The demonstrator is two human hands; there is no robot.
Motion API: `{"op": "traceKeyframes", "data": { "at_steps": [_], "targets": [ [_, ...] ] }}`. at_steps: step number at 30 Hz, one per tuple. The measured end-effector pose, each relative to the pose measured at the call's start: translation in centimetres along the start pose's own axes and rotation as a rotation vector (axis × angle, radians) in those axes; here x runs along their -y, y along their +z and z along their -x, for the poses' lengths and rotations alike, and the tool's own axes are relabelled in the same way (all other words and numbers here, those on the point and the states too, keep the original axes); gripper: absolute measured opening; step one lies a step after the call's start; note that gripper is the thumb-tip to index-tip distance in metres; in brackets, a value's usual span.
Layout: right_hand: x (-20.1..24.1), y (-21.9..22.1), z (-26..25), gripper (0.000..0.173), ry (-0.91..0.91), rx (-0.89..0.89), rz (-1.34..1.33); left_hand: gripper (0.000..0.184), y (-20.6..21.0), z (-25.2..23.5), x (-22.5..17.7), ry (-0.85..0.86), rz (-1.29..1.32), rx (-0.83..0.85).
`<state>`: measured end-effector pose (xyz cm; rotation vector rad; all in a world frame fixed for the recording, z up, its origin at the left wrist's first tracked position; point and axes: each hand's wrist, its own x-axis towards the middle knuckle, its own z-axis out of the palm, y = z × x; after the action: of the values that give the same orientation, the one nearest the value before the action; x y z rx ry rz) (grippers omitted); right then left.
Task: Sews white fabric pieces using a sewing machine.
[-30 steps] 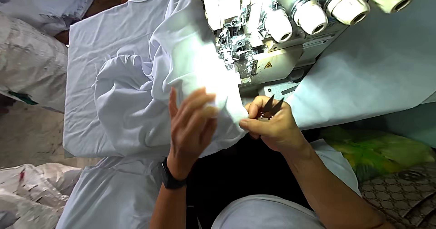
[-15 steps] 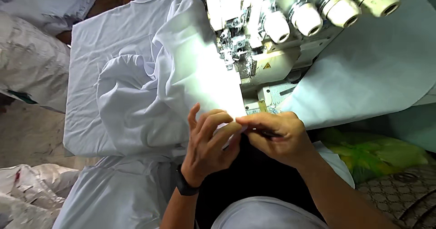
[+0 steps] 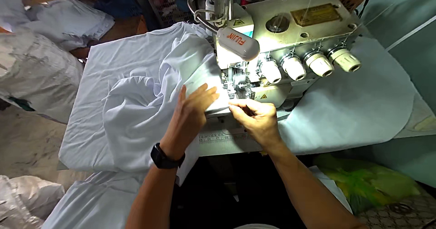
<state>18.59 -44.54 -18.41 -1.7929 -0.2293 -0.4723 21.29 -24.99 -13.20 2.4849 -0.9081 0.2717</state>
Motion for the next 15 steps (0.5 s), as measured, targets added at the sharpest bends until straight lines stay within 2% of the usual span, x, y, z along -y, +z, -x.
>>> {"op": "traceKeyframes", "data": {
  "at_steps": [3, 5, 7, 9, 12, 15],
  "targets": [
    [-0.9, 0.3, 2.2, 0.013, -0.077, -0.020, -0.018, 0.041, 0.2, -2.2, 2.3, 0.023, 0.053, -0.038],
    [-3.1, 0.8, 5.2, 0.020, -0.120, 0.013, -0.015, 0.039, 0.9, -4.3, 4.3, 0.002, 0.096, -0.113],
    [-5.0, 1.2, 7.2, 0.025, -0.167, 0.058, 0.061, 0.037, 0.7, -6.2, 4.8, -0.100, 0.084, -0.157],
    [-4.9, 0.9, 7.3, 0.028, -0.120, 0.105, -0.023, 0.040, 0.4, -7.6, 4.8, -0.259, 0.068, -0.174],
    [-3.6, -0.5, 5.8, 0.034, 0.039, 0.164, -0.256, 0.041, 1.0, -7.4, 4.9, -0.403, 0.129, -0.258],
    [-2.2, -2.2, 3.9, 0.061, -0.021, 0.204, -0.104, 0.042, 0.8, -3.9, 2.8, -0.429, 0.134, -0.248]
  ]
}}
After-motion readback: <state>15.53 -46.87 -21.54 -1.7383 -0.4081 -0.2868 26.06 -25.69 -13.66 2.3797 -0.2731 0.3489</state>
